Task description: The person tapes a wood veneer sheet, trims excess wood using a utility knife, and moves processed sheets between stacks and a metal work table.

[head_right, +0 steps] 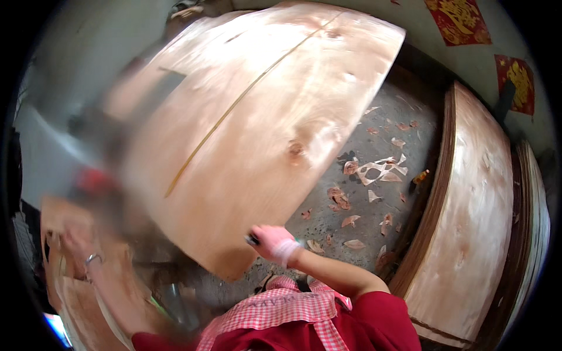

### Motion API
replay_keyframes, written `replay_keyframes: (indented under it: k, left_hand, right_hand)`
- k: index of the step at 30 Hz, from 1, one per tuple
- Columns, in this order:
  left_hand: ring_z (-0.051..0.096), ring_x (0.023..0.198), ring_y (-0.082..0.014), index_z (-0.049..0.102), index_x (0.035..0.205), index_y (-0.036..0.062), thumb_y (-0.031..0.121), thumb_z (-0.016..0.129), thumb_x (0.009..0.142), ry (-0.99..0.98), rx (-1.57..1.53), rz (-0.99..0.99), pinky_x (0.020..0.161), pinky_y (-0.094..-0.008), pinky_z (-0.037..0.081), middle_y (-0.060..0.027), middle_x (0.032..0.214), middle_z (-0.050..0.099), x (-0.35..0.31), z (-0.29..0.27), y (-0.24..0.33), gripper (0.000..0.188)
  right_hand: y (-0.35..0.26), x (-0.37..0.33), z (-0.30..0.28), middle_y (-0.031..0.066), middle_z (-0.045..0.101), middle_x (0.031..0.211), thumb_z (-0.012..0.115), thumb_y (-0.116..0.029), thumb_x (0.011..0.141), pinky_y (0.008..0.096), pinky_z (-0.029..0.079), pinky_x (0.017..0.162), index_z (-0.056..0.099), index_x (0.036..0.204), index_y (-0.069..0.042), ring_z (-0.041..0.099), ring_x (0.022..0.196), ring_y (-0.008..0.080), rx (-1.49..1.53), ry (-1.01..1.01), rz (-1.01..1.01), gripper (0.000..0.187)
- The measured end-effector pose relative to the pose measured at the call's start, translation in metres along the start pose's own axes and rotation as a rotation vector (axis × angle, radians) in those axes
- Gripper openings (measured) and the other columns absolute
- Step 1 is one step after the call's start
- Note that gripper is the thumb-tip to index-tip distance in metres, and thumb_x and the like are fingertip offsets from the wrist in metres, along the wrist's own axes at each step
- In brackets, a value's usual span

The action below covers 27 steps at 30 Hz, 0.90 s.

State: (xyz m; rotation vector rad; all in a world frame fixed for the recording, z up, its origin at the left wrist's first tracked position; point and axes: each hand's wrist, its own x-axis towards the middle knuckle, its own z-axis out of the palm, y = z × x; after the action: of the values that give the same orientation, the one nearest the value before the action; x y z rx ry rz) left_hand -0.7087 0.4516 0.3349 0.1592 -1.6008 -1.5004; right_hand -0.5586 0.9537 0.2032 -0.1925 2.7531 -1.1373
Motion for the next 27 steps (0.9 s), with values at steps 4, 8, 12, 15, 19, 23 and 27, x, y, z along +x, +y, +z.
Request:
replay_keyframes:
  k: [4, 8, 12, 15, 19, 23, 27]
  left_hand:
    - [0.055, 0.088, -0.0141, 0.055, 0.1, -0.0044, 0.026, 0.055, 0.085, -0.521, -0.168, -0.092, 0.076, -0.0274, 0.044, -0.0094, 0.1, 0.057, -0.128, 0.221, 0.087, 0.034]
    - [0.057, 0.087, -0.0116, 0.054, 0.107, -0.0036, 0.014, 0.052, 0.086, -1.084, -0.315, -0.155, 0.078, -0.0238, 0.045, -0.0067, 0.1, 0.059, -0.209, 0.353, 0.145, 0.027]
    - [0.059, 0.088, -0.0146, 0.053, 0.108, -0.0029, 0.008, 0.048, 0.087, -1.423, -0.418, -0.309, 0.079, -0.0283, 0.048, -0.0089, 0.102, 0.059, -0.281, 0.444, 0.171, 0.025]
    - [0.059, 0.09, -0.0159, 0.053, 0.109, -0.0032, 0.005, 0.046, 0.086, -1.705, -0.444, -0.553, 0.079, -0.0299, 0.049, -0.0097, 0.102, 0.059, -0.321, 0.505, 0.184, 0.025]
    - [0.058, 0.092, -0.0167, 0.053, 0.11, -0.0039, 0.003, 0.046, 0.085, -1.722, -0.352, -0.526, 0.08, -0.0295, 0.048, -0.0102, 0.102, 0.059, -0.353, 0.573, 0.176, 0.027]
    - [0.056, 0.094, -0.0153, 0.054, 0.108, -0.0033, 0.004, 0.049, 0.082, -1.821, -0.413, -0.563, 0.083, -0.0301, 0.046, -0.0096, 0.103, 0.059, -0.373, 0.654, 0.165, 0.027]
    - [0.055, 0.095, -0.0137, 0.054, 0.108, -0.0037, 0.005, 0.05, 0.082, -1.911, -0.336, -0.713, 0.084, -0.0287, 0.044, -0.0089, 0.103, 0.059, -0.399, 0.743, 0.156, 0.028]
  right_hand:
    - [0.12, -0.111, -0.06, 0.0155, 0.06, 0.08, 0.055, -0.024, 0.08, 0.0358, 0.046, 0.066, 0.057, 0.092, -0.007, 0.058, 0.072, 0.0293, 0.236, 0.034, 0.344, 0.021]
    - [0.227, -0.201, -0.149, 0.0101, 0.06, 0.069, 0.054, -0.015, 0.08, 0.0296, 0.045, 0.059, 0.06, 0.08, -0.003, 0.055, 0.063, 0.0141, 0.32, 0.405, 0.575, 0.014]
    - [0.252, -0.204, -0.262, 0.006, 0.052, 0.058, 0.053, -0.015, 0.081, 0.0251, 0.04, 0.049, 0.06, 0.077, -0.003, 0.05, 0.055, 0.0078, 0.396, 0.685, 0.419, 0.016]
    - [0.226, -0.15, -0.353, 0.0048, 0.053, 0.071, 0.053, -0.02, 0.083, 0.0241, 0.04, 0.05, 0.06, 0.094, -0.003, 0.049, 0.059, 0.0074, 0.442, 0.773, 0.138, 0.021]
    - [0.238, -0.05, -0.445, 0.0091, 0.057, 0.104, 0.067, -0.028, 0.076, 0.0286, 0.042, 0.081, 0.049, 0.117, -0.004, 0.053, 0.094, 0.0172, 0.608, 0.447, -0.022, 0.051]
    - [0.294, 0.044, -0.497, 0.0134, 0.039, 0.131, 0.077, -0.029, 0.064, 0.0351, 0.024, 0.104, 0.033, 0.13, -0.001, 0.034, 0.122, 0.0225, 0.72, 0.207, -0.196, 0.085]
    - [0.339, 0.078, -0.529, 0.0072, 0.057, 0.104, 0.076, -0.024, 0.068, 0.0234, 0.045, 0.075, 0.04, 0.127, -0.005, 0.053, 0.093, 0.0132, 0.939, -0.089, 0.068, 0.072]
